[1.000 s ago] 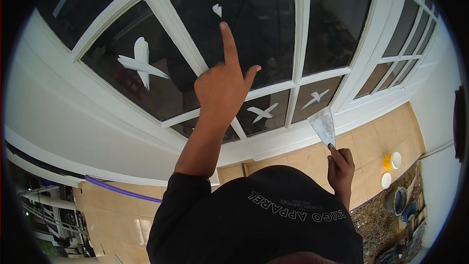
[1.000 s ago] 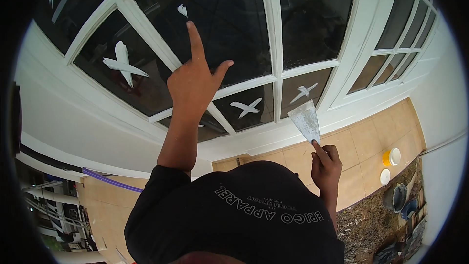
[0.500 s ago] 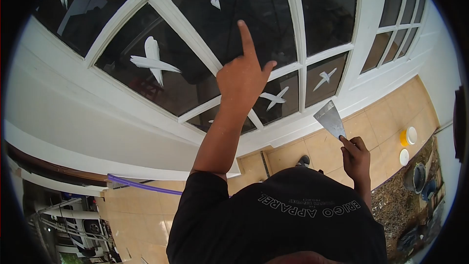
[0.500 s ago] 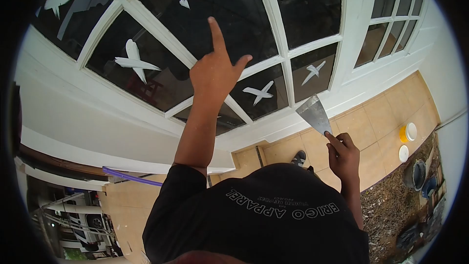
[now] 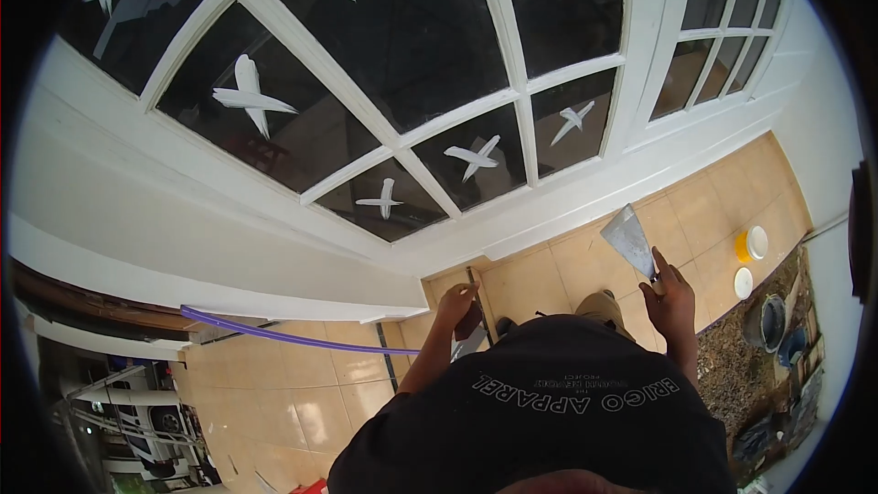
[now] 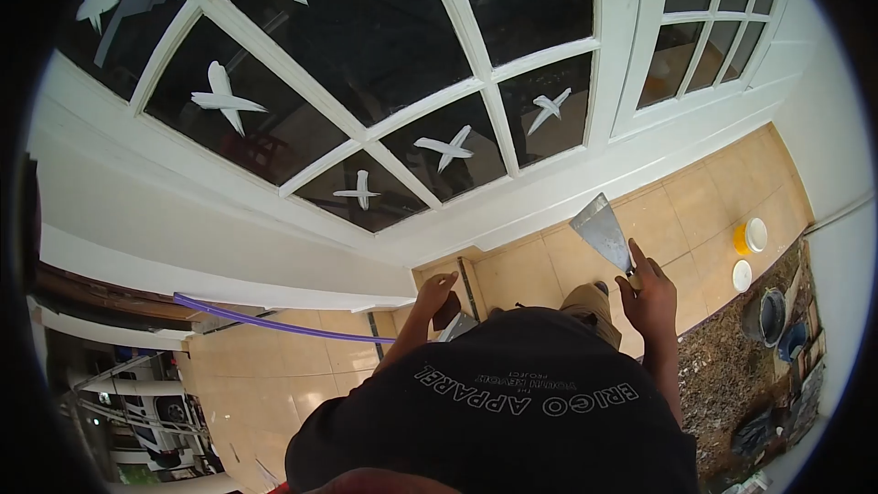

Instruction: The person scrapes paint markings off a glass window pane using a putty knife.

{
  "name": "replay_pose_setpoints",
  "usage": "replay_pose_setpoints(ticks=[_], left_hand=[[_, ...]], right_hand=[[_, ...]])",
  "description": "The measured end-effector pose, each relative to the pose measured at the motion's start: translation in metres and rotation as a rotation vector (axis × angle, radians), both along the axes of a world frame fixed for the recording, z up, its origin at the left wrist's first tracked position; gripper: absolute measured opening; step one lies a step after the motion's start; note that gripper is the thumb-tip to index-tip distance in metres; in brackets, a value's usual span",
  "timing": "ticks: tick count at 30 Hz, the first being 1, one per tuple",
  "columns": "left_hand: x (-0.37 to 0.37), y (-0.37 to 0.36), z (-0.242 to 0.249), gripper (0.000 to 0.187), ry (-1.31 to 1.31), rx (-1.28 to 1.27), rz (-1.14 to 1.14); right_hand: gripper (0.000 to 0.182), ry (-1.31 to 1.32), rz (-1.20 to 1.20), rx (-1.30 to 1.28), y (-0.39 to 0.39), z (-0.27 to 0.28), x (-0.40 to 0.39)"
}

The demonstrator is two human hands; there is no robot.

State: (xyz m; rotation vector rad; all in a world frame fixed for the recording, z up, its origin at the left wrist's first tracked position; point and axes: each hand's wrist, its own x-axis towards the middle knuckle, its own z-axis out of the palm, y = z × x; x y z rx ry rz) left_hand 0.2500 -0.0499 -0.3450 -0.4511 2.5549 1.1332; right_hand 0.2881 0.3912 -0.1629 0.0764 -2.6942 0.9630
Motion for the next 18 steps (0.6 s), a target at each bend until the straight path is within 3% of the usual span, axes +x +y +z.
replay_pose_setpoints(ticks=[1,2,3,5,6,8,10,11,12,13,14,16,18], left_hand=[[0.036,-0.028,-0.043,0.069,-0.32,-0.022,0.006],[0.089,-0.041,-0.072,0.074,-0.304,-0.061,0.096],[0.144,-0.065,-0.118,0.071,-0.206,-0.113,-0.024],[0.196,-0.036,-0.069,0.054,-0.455,-0.006,0.461],[0.208,-0.021,-0.057,0.054,-0.462,0.005,0.484],[0.209,0.004,-0.046,0.045,-0.354,0.36,0.776],[0.183,0.024,-0.079,0.044,-0.282,0.572,0.881],[0.157,0.042,-0.1,0.048,-0.193,0.45,0.875],[0.118,0.08,-0.07,0.05,-0.123,0.299,0.828],[0.088,0.087,-0.105,0.054,-0.021,0.142,0.67],[0.052,0.108,-0.112,0.052,0.039,0.21,0.688],[-0.013,0.174,-0.062,0.042,0.155,0.199,0.57],[-0.06,0.222,-0.01,0.038,0.18,0.349,0.416]], right_hand=[[0.06,-0.053,0.047,0.036,0.013,-0.005,-0.004],[0.06,-0.103,0.098,0.075,0.027,-0.009,-0.01],[0.058,-0.131,0.126,0.116,0.039,-0.012,-0.021],[0.056,-0.088,0.195,0.144,0.059,-0.016,-0.05],[0.054,-0.062,0.218,0.16,0.069,-0.015,-0.061],[0.05,-0.053,0.258,0.176,0.078,-0.002,-0.086],[0.049,0.002,0.345,0.158,0.093,0.003,-0.107],[0.049,-0.017,0.353,0.165,0.101,0.006,-0.117],[0.048,-0.065,0.363,0.222,0.107,0.008,-0.125],[0.046,-0.114,0.375,0.275,0.114,0.007,-0.128],[0.046,-0.139,0.386,0.274,0.122,0.003,-0.13],[0.043,-0.143,0.396,0.343,0.136,-0.005,-0.135],[0.04,-0.178,0.389,0.33,0.142,-0.01,-0.14]])
